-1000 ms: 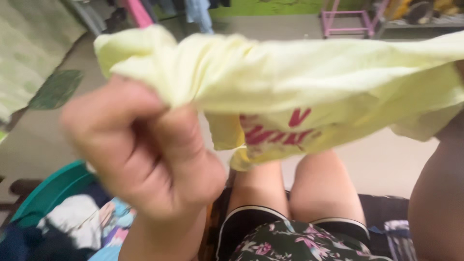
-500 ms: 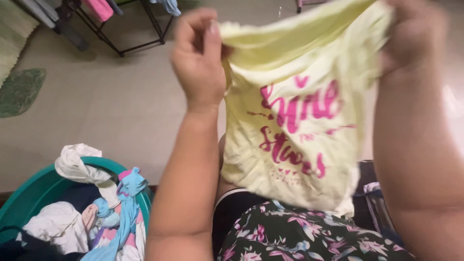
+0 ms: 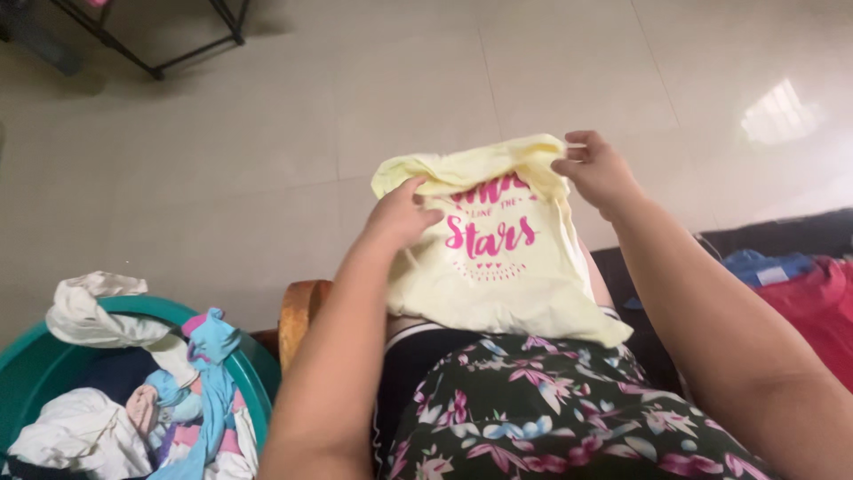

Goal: The person folds small items of clothing, including a red shirt, a yellow shirt, a white shirt, and a blue shirt, by hand on their lap and places them onto a stack on a bed.

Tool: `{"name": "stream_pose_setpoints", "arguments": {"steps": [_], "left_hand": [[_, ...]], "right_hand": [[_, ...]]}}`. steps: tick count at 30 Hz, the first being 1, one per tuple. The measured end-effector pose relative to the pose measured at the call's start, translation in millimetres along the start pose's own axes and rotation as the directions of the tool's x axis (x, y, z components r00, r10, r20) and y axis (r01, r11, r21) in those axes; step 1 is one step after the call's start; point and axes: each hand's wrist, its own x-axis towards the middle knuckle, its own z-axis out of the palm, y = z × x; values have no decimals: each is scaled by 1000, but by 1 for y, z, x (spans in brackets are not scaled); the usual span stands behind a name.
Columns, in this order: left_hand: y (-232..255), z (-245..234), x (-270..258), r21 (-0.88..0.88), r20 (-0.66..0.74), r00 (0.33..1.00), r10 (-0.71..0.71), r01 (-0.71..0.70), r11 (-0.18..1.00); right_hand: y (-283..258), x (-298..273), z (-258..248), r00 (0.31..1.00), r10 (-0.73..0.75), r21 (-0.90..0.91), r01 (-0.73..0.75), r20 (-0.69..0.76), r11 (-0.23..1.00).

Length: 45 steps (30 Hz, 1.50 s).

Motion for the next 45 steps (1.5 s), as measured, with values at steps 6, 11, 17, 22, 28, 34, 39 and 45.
{"name": "stream_pose_setpoints", "arguments": {"steps": [6, 11, 17, 22, 28, 34, 39, 45], "left_hand": [[-14, -17, -69, 278, 108, 993, 47, -75, 958], [-3, -16, -129, 293, 178, 966, -185, 128, 948], [-20, -3, -131, 217, 77, 997, 24, -40, 975], [-27, -7, -114, -145, -144, 972, 186, -207, 968], [-24, -22, -62, -834, -214, 970, 114, -243, 496], [4, -64, -16, -970, -201, 961, 189, -223, 99], [11, -87, 26, -968, -235, 960, 149, -245, 49], [0, -89, 74, -966, -233, 968, -88, -219, 140]], "right_hand": [[28, -68, -34, 923, -90, -115, 142, 375, 983], [34, -134, -68, 773, 147, -267, 30, 618, 963], [47, -151, -55, 835, 167, -509, 151, 524, 847], [58, -132, -58, 872, 85, -351, 103, 482, 931], [20, -94, -63, 977, 0, 185, -41, 215, 982], [-33, -43, -81, 995, -103, 402, 99, -12, 910], [-57, 0, -95, 974, -225, 496, 201, -10, 845], [-51, 47, -94, 986, -164, 466, 156, -24, 871]]}}
